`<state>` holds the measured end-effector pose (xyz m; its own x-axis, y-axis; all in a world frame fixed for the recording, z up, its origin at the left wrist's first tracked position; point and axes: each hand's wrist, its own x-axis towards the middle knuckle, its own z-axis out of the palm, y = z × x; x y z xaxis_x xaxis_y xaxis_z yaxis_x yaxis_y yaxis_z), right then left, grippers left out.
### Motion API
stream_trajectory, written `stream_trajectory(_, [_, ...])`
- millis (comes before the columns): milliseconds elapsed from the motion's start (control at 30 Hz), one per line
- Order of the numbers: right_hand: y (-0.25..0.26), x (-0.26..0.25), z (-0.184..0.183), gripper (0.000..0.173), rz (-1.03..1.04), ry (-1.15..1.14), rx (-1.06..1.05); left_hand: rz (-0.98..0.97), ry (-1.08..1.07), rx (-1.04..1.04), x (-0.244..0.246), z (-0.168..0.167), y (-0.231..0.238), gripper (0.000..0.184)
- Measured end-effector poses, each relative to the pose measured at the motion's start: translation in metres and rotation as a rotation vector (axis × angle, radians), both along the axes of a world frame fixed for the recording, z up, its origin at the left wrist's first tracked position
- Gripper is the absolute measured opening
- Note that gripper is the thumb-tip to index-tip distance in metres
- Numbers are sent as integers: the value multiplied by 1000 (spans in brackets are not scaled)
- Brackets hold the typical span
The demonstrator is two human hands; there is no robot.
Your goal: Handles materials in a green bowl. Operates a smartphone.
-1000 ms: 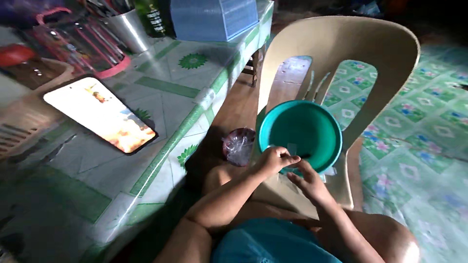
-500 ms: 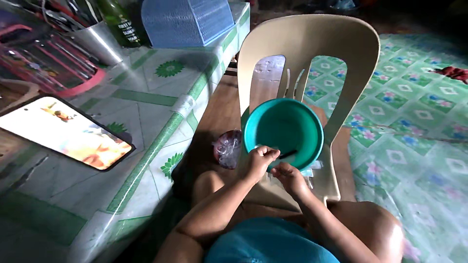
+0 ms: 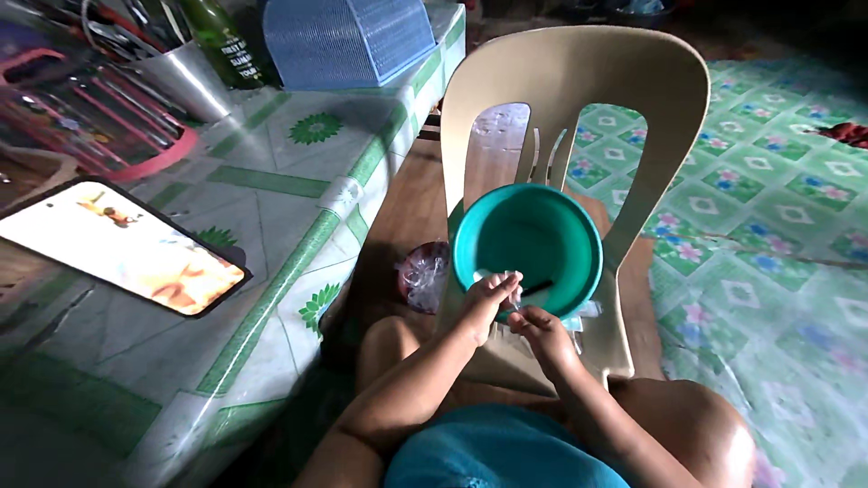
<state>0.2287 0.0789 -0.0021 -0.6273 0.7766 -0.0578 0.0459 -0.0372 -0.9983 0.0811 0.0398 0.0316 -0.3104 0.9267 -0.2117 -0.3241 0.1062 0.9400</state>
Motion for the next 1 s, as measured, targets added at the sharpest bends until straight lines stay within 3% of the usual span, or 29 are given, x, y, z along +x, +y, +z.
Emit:
stream_trajectory(67, [1,0,2,10,-27,56,-73,-84,-40,-26,-3,5,-7,29])
stream_trajectory(267, [-2,-1,-2,10,42,17,-13,28,19,-88,-2,6,-16,15])
stream_trajectory(333, [0,0,-3,15,59,9,102,51,33,-85,-5,6,-17,12])
stream_trajectory(433, [11,5,6,38,-51,-44,388,37,93,-41,-12,6,-20,11])
stream_trajectory(500, [21,8,19,38,-96,-43,491,3,175,-36,-15,6,-22,15])
stream_trajectory(733, [36,4,58,51,118,-218,369,-50,324,46,-19,2,-26,22])
stream_trajectory(800, [36,-5,64,42,175,-263,293,-36,381,80,-22,-3,-26,21])
stream_trajectory(900, [34,-20,62,15,114,-234,302,-25,389,95,-24,-6,-27,19])
stream_trajectory(1000, [33,-29,59,9,65,-181,333,-62,287,100,-29,-6,-32,24])
